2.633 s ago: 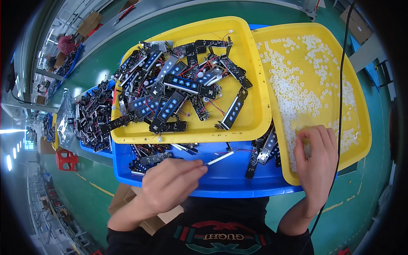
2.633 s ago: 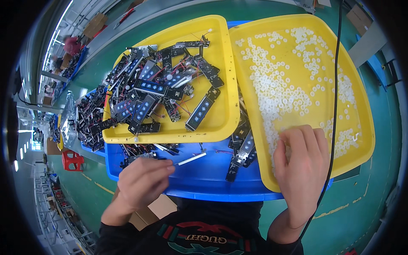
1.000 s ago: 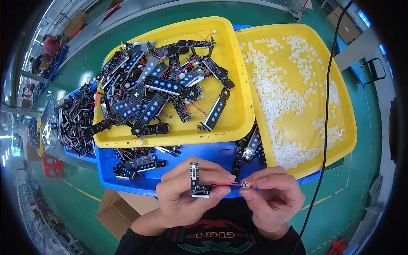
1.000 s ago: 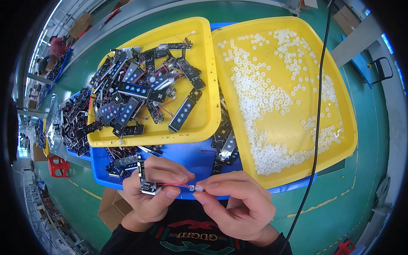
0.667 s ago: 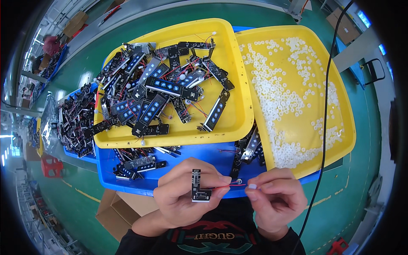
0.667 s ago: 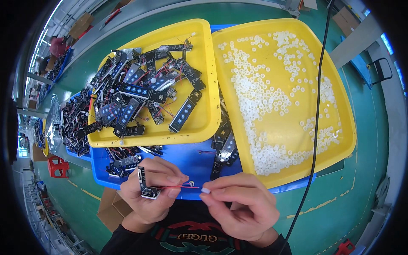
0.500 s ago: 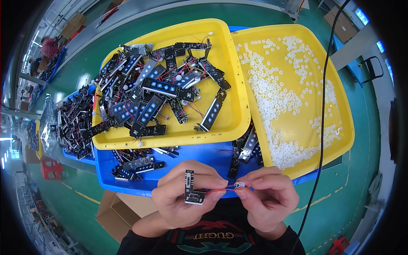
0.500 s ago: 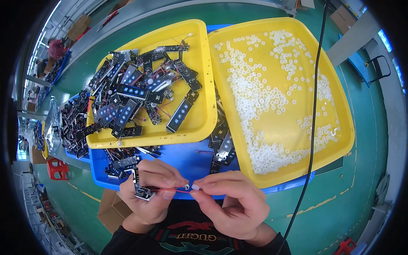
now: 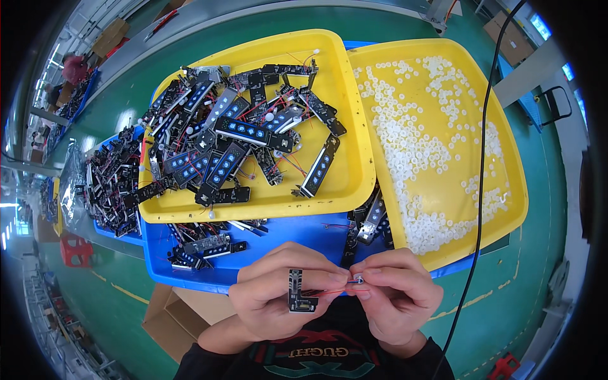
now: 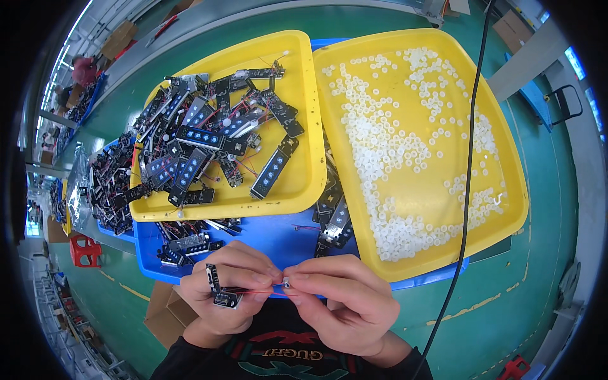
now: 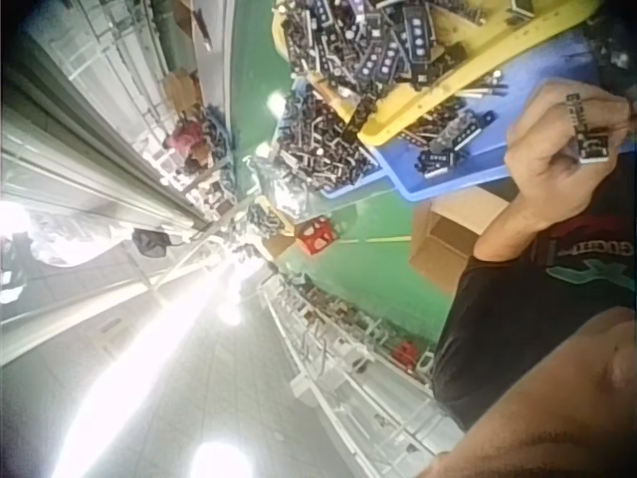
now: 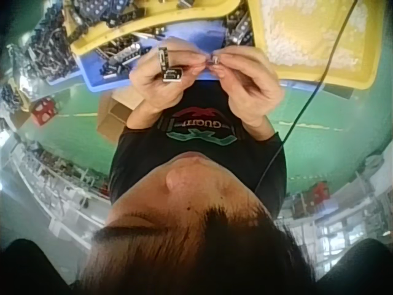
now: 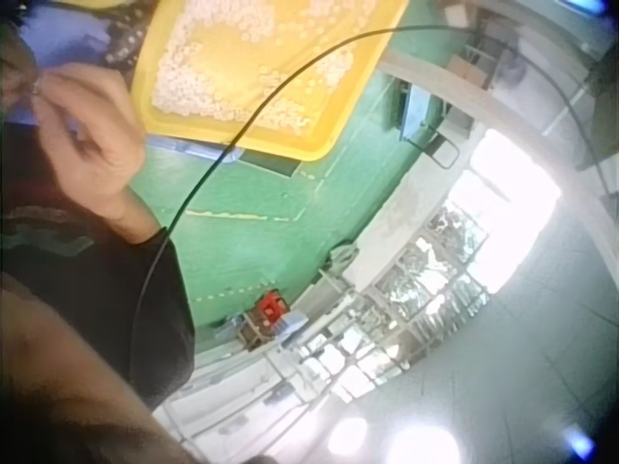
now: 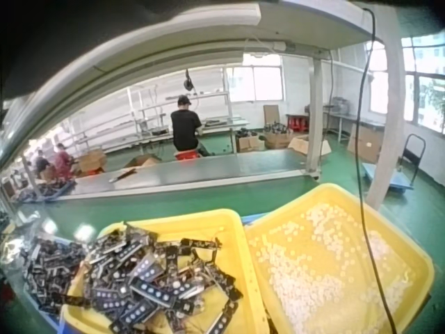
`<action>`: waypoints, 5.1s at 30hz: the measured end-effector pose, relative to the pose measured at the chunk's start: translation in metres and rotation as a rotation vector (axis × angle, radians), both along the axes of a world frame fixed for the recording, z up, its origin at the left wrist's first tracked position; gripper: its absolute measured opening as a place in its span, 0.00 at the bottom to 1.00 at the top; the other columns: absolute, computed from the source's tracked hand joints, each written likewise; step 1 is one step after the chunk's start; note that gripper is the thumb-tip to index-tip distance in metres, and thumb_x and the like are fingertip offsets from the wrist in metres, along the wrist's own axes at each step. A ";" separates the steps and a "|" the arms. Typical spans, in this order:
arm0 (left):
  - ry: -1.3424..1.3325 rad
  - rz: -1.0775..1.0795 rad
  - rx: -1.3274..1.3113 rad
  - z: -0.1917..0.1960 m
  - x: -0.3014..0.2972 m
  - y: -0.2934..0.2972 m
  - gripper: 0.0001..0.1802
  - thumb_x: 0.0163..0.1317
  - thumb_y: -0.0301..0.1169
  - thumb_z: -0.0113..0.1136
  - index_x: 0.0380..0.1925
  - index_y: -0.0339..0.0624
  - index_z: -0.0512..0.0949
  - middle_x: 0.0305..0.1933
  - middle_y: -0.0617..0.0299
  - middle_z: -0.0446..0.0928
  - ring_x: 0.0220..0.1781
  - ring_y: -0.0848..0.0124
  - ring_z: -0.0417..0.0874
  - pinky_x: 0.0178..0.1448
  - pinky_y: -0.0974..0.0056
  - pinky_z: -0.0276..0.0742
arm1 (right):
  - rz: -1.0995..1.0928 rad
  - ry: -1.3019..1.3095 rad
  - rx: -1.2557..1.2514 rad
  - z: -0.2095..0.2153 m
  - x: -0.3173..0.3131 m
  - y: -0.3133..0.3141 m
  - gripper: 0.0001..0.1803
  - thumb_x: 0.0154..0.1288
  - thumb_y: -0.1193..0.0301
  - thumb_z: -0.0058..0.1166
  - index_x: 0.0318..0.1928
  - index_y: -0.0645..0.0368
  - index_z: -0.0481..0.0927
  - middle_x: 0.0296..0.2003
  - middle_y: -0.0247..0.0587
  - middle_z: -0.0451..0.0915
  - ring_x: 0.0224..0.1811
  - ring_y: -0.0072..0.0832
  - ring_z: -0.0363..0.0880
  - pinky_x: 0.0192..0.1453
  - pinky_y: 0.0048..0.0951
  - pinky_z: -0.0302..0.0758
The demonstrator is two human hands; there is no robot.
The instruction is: The person repeatedly picks up small circuit boards from a yellow tray and attaches small white circular components to them by hand. The person places the assembled units into a blue bin. The task is performed one at a time in a repetitive loop.
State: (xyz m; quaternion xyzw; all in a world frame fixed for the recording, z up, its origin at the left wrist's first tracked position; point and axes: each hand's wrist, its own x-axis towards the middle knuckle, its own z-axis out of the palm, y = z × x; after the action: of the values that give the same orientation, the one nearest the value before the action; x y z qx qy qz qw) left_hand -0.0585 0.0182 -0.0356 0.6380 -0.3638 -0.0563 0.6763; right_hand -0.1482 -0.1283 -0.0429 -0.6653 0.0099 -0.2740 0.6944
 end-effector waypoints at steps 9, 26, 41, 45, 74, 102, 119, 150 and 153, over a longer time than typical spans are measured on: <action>-0.018 0.022 0.024 0.006 0.000 0.001 0.13 0.44 0.14 0.71 0.34 0.33 0.84 0.34 0.53 0.83 0.35 0.63 0.84 0.38 0.64 0.79 | 0.008 -0.022 0.031 0.001 0.003 0.006 0.16 0.50 0.87 0.66 0.42 0.70 0.82 0.39 0.52 0.81 0.38 0.31 0.82 0.38 0.23 0.80; -0.041 -0.008 0.019 0.004 0.001 0.007 0.12 0.45 0.18 0.72 0.33 0.34 0.85 0.35 0.55 0.84 0.35 0.63 0.84 0.39 0.65 0.79 | 0.168 0.182 0.503 0.000 0.002 0.004 0.09 0.60 0.84 0.60 0.42 0.72 0.82 0.36 0.50 0.81 0.30 0.21 0.78 0.31 0.17 0.73; -0.238 0.033 0.058 0.004 0.003 0.007 0.16 0.42 0.19 0.73 0.35 0.36 0.85 0.37 0.58 0.84 0.35 0.64 0.83 0.38 0.66 0.79 | 0.287 0.124 0.749 0.000 0.001 0.003 0.10 0.60 0.88 0.57 0.43 0.73 0.81 0.38 0.53 0.80 0.28 0.22 0.76 0.29 0.18 0.72; -0.229 0.049 0.063 0.004 0.003 0.008 0.16 0.41 0.19 0.74 0.35 0.36 0.84 0.37 0.58 0.84 0.35 0.64 0.83 0.38 0.66 0.79 | 0.339 0.110 0.836 0.001 0.001 0.004 0.09 0.61 0.86 0.56 0.42 0.74 0.80 0.39 0.55 0.80 0.28 0.24 0.77 0.29 0.20 0.73; -0.086 0.051 -0.019 -0.003 -0.005 0.002 0.18 0.44 0.17 0.73 0.38 0.34 0.81 0.39 0.50 0.81 0.38 0.61 0.84 0.41 0.64 0.80 | -0.081 -0.110 -0.012 -0.010 0.010 0.023 0.12 0.56 0.82 0.64 0.39 0.67 0.76 0.32 0.46 0.79 0.31 0.27 0.76 0.34 0.22 0.71; -0.448 0.268 0.679 0.072 0.083 0.013 0.06 0.54 0.20 0.63 0.34 0.36 0.81 0.31 0.58 0.75 0.31 0.63 0.77 0.36 0.64 0.72 | -0.504 0.237 -1.026 0.028 0.008 -0.054 0.16 0.51 0.81 0.62 0.44 0.66 0.79 0.32 0.44 0.78 0.34 0.43 0.76 0.38 0.36 0.73; -0.814 -0.088 1.020 0.073 0.051 0.033 0.12 0.43 0.25 0.71 0.30 0.42 0.81 0.30 0.62 0.78 0.32 0.64 0.80 0.34 0.62 0.76 | -0.397 0.568 -1.216 0.012 0.015 -0.069 0.12 0.52 0.77 0.60 0.40 0.61 0.80 0.33 0.44 0.72 0.37 0.43 0.70 0.43 0.41 0.68; -0.170 0.031 0.556 0.015 0.037 0.055 0.15 0.43 0.29 0.77 0.32 0.37 0.84 0.33 0.60 0.82 0.31 0.69 0.78 0.36 0.66 0.72 | -0.344 0.604 -1.261 0.015 0.013 -0.069 0.09 0.55 0.81 0.56 0.39 0.65 0.77 0.33 0.46 0.70 0.38 0.44 0.69 0.44 0.42 0.68; -0.066 0.085 0.606 0.004 0.029 0.049 0.16 0.45 0.28 0.76 0.35 0.39 0.84 0.32 0.60 0.80 0.27 0.72 0.78 0.30 0.69 0.72 | -0.333 0.601 -1.283 0.018 0.012 -0.072 0.09 0.56 0.82 0.55 0.40 0.64 0.78 0.34 0.47 0.70 0.38 0.45 0.70 0.44 0.41 0.69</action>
State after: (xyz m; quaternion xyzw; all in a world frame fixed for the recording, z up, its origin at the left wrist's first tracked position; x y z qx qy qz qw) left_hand -0.0295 0.0673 -0.0311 0.8269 -0.3249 -0.1131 0.4449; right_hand -0.1359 -0.2002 -0.0249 -0.9777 0.1387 -0.1333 0.0842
